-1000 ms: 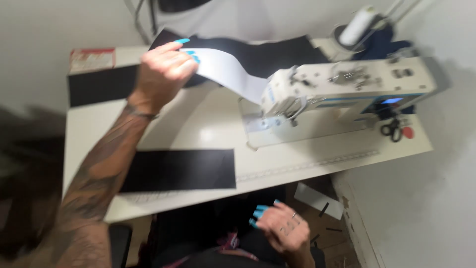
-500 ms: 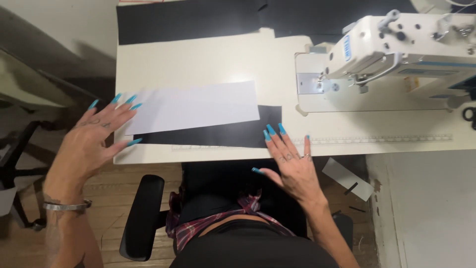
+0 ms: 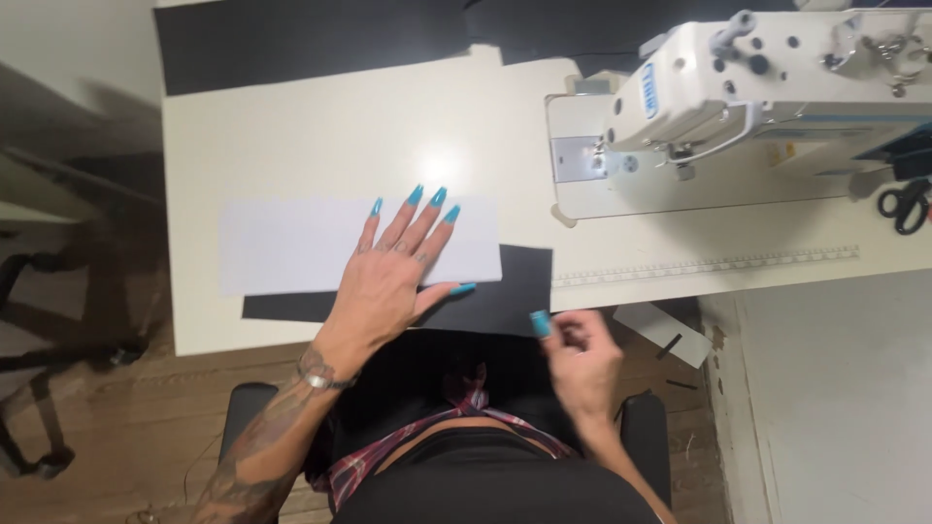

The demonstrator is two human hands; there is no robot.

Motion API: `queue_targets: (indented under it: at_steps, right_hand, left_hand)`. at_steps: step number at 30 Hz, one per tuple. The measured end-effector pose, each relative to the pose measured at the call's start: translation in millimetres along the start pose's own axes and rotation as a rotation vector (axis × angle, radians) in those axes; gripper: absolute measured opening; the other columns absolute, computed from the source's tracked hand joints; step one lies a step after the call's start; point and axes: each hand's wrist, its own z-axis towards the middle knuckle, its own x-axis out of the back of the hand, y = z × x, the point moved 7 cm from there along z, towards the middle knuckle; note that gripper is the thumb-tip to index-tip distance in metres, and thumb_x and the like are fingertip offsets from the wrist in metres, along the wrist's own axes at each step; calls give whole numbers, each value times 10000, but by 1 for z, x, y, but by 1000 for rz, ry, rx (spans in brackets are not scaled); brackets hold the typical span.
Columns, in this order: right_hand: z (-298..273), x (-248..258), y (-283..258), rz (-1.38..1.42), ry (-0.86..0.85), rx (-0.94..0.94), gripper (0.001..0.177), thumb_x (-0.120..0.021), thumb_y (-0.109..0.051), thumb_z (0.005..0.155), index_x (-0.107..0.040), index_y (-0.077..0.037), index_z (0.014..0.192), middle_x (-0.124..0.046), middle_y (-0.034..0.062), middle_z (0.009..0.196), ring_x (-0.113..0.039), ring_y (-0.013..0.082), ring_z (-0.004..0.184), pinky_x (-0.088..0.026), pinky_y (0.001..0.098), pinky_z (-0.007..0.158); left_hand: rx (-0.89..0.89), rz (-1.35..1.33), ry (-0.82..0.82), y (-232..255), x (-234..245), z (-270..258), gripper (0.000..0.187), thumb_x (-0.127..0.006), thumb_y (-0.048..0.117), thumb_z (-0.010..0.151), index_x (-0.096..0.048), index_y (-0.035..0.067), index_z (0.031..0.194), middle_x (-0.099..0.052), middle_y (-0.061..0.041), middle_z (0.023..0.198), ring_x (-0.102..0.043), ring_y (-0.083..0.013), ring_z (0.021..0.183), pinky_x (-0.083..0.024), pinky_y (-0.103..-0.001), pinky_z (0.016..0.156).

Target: Cutting leather strips and aligning them with paper templates at a sewing station

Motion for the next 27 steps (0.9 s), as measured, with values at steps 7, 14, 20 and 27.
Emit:
queue_targets:
  at_steps: [7,14,20,27]
  right_hand:
    - [-6,-28,2,504,-328,-359,109,-643,-27,743,-600,60,794,-647,214,631,-654,243,570,-565,318,511]
    - [18,15,16,507,-3,-252,129,-580,-62,825,-564,47,893,-636,205,742,-630,209,630,-561,323,547]
    - [36,41,5,568,260,-147,155,-542,-59,857,-503,-37,1006,-616,71,804,-582,81,655,-505,142,564]
    - [65,84,-9,1243,178,-14,123,-604,-156,853,-489,-127,819,-530,62,626,-646,253,685,-582,477,779]
  left_hand:
    - [-234,236,347,27,14,-13,495,-385,478,848,-518,135,1180,-529,-76,1205,-480,-250,1118,-399,-411,923]
    - [-391,95,347,58,22,-31,391,-492,380,844,-572,95,1101,-582,-105,1112,-518,-277,1075,-413,-441,888]
    - [-14,-453,257,5,38,-17,203,-538,161,817,-644,131,989,-683,-44,745,-645,-240,741,-526,-349,656]
    - [426,-1470,303,-25,58,5,179,-572,176,822,-599,-1,823,-612,-96,576,-563,-99,474,-513,-258,445]
